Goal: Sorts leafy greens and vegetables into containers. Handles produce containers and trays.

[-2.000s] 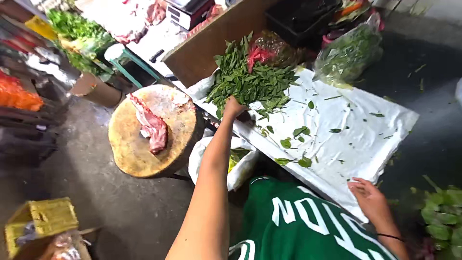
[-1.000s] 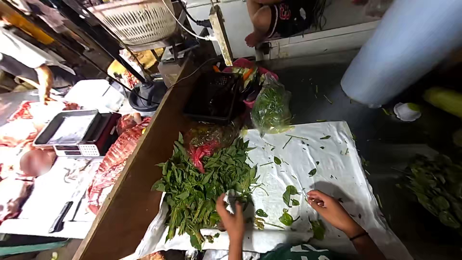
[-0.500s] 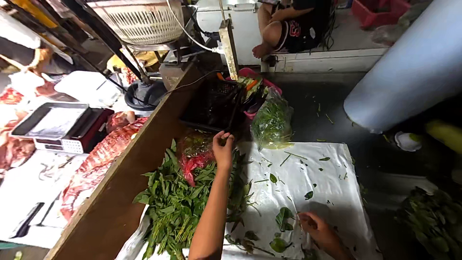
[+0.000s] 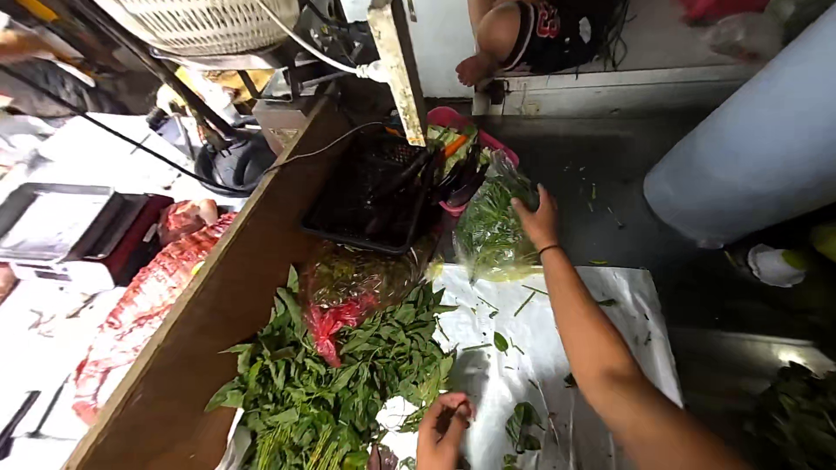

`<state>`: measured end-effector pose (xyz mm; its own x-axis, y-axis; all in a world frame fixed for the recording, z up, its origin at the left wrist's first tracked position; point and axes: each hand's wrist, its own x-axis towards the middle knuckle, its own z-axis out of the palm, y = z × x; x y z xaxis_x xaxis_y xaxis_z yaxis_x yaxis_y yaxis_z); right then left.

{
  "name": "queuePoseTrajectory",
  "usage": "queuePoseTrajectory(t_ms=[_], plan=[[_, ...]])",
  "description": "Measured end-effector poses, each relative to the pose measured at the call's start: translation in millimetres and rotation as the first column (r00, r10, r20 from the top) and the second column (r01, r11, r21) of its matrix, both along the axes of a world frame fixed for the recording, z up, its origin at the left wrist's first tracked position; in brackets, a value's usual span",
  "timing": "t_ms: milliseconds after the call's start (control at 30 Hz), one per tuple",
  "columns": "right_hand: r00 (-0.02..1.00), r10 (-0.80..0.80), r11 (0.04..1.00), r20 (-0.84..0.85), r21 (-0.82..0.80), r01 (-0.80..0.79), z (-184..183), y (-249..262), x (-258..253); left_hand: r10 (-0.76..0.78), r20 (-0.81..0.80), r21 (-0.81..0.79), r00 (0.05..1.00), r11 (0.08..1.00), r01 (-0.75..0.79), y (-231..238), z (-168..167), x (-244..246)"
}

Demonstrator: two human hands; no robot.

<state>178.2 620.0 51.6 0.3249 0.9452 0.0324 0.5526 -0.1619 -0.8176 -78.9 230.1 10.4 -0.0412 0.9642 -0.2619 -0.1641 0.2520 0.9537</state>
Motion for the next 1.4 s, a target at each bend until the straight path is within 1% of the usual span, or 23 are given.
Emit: queuePoseTrajectory(t_ms=[100,200,267,333,367,400,433,467,500,533,600,667,700,767,800,833,867,900,933,1067,1167,1300,1400], plan=[[0.994,0.072,0.996,0.081,0.044,-0.076,0,21,-1,0.147,-0.111,0.016,0.983,0.989,-0.147,-5,2,-61],[0.975,0.167,0.957,0.149,0.214,-0.197,6,-14,9,0.257,-0.138,0.024,0.956,0.966,-0.256,16,12,-93],[0.971,0.138,0.914,0.198,0.351,-0.201,4,-44,14,0.238,-0.153,0.071,0.959,0.971,-0.23,44,30,-99],[0.976,0.065,0.838,0.208,0.519,-0.167,8,-86,17,0.178,-0.237,0.19,0.955,0.973,-0.134,79,51,-98],[0.979,0.041,0.791,0.201,0.592,-0.154,15,-113,17,0.153,-0.359,0.265,0.921,0.963,-0.057,98,62,-96],[0.982,0.025,0.748,0.188,0.648,-0.143,24,-140,18,0.147,-0.544,0.319,0.826,0.947,0.041,118,75,-96],[0.983,0.01,0.717,0.182,0.684,-0.134,36,-166,20,0.161,-0.72,0.337,0.676,0.932,0.137,138,90,-94],[0.982,-0.011,0.707,0.188,0.696,-0.125,49,-190,22,0.184,-0.831,0.341,0.525,0.915,0.218,158,103,-91],[0.98,-0.027,0.72,0.197,0.684,-0.117,60,-211,27,0.197,-0.886,0.333,0.419,0.899,0.283,177,116,-85],[0.979,-0.033,0.753,0.202,0.65,-0.109,68,-229,34,0.194,-0.915,0.315,0.353,0.891,0.328,195,125,-78],[0.981,-0.008,0.831,0.192,0.547,-0.1,71,-255,46,0.174,-0.939,0.278,0.296,0.892,0.356,230,134,-66],[0.981,0.07,0.891,0.18,0.431,-0.143,55,-270,56,0.173,-0.933,0.268,0.316,0.919,0.288,254,135,-58],[0.98,0.106,0.904,0.168,0.394,-0.165,44,-275,57,0.163,-0.913,0.261,0.374,0.938,0.227,257,135,-55],[0.982,0.146,0.902,0.117,0.393,-0.18,32,-275,49,0.137,-0.779,0.227,0.612,0.971,0.072,250,133,-45],[0.983,0.16,0.896,0.095,0.405,-0.185,32,-272,41,0.111,-0.621,0.167,0.776,0.986,-0.007,241,128,-37],[0.98,0.187,0.885,0.075,0.42,-0.201,34,-266,32,0.108,-0.388,0.06,0.915,0.994,-0.092,231,120,-28],[0.972,0.226,0.876,0.058,0.424,-0.229,38,-258,20,0.157,-0.13,-0.082,0.979,0.982,-0.168,221,112,-19],[0.961,0.272,0.867,0.044,0.423,-0.264,41,-247,7,0.237,0.069,-0.216,0.969,0.952,-0.218,216,103,-13],[0.946,0.322,0.852,0.043,0.422,-0.309,44,-235,-6,0.308,0.195,-0.303,0.931,0.922,-0.242,215,94,-10],[0.826,0.562,0.732,0.047,0.438,-0.523,53,-208,-53,0.445,0.448,-0.339,0.775,0.887,-0.313,252,70,-20],[0.764,0.646,0.692,-0.009,0.43,-0.58,60,-214,-69,0.52,0.502,-0.376,0.691,0.851,-0.367,287,75,-31],[0.797,0.599,0.75,-0.078,0.404,-0.524,49,-237,-57,0.632,0.543,-0.463,0.553,0.775,-0.43,293,94,-29],[0.851,0.524,0.795,-0.045,0.386,-0.469,54,-244,-32,0.612,0.505,-0.414,0.609,0.79,-0.452,257,96,-28]])
